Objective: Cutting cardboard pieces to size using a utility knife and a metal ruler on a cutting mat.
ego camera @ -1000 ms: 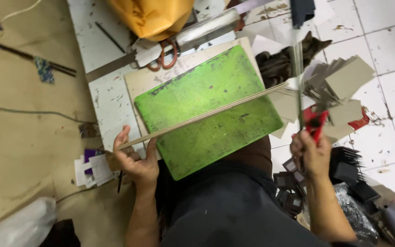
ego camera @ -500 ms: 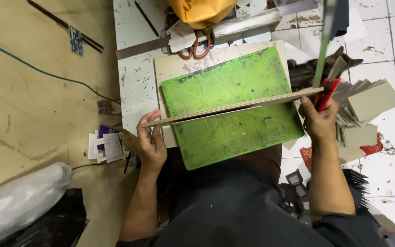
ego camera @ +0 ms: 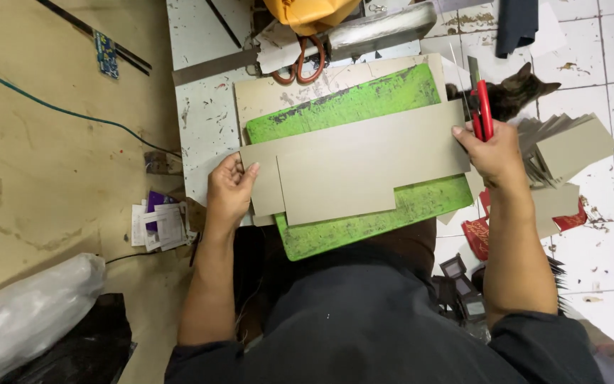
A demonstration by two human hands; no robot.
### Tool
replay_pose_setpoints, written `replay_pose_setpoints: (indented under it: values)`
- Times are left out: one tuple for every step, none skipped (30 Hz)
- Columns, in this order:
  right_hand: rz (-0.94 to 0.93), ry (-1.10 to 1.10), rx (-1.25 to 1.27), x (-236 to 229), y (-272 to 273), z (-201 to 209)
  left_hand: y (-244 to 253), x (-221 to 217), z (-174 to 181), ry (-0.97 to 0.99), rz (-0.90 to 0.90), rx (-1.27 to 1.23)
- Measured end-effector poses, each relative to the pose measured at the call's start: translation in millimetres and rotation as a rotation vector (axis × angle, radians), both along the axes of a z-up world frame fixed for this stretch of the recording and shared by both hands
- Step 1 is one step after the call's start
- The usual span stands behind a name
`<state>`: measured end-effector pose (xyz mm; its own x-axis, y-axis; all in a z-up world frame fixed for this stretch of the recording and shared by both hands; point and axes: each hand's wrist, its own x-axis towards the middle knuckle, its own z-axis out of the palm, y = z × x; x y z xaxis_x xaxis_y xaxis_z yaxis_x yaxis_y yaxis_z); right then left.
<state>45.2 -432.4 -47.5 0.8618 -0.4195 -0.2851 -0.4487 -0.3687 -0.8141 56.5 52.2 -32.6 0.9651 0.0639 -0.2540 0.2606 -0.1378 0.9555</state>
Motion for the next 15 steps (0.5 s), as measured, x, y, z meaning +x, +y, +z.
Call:
replay_pose_setpoints:
  values:
    - [-0.002,0.004,-0.001,0,-2,0,0,-2,-6,0.004,-0.002,-0.001]
    - [0.035,0.006,-0.072,0,-4,0,1,-2,-12,-0.022,0.0,0.022]
    - [0.072,0.009,-0.143,1,-6,0,2,-3,-17,-0.049,0.002,0.045]
    - [0.069,0.012,-0.144,0,-7,0,2,-5,-18,-0.046,-0.002,0.043]
    - [0.086,0.015,-0.175,-1,-9,1,2,-6,-20,-0.03,-0.002,0.075]
    - [0.104,0.022,-0.204,-2,-10,1,3,-10,-21,-0.011,0.0,0.107]
    - [0.102,0.027,-0.204,-2,-5,7,1,-12,-16,-0.005,-0.003,0.107]
    - [0.081,0.049,-0.173,-1,-1,12,0,-13,-10,0.034,-0.008,0.164]
    - [0.06,0.07,-0.142,0,4,18,-1,-15,-4,0.074,-0.012,0.222]
    - [0.056,0.071,-0.143,-1,3,14,0,-14,-10,0.074,-0.017,0.222]
    - [0.052,0.045,-0.142,-1,2,9,2,-14,-17,0.074,-0.004,0.216]
    - [0.05,0.018,-0.141,-2,2,5,3,-15,-23,0.074,0.011,0.209]
    - [0.049,0.02,-0.142,-5,10,17,3,-16,-21,0.076,0.01,0.209]
    - [0.07,0.027,-0.245,-7,18,30,3,-16,-20,0.072,0.001,0.205]
    - [0.092,0.034,-0.349,-9,26,42,3,-17,-18,0.068,-0.008,0.202]
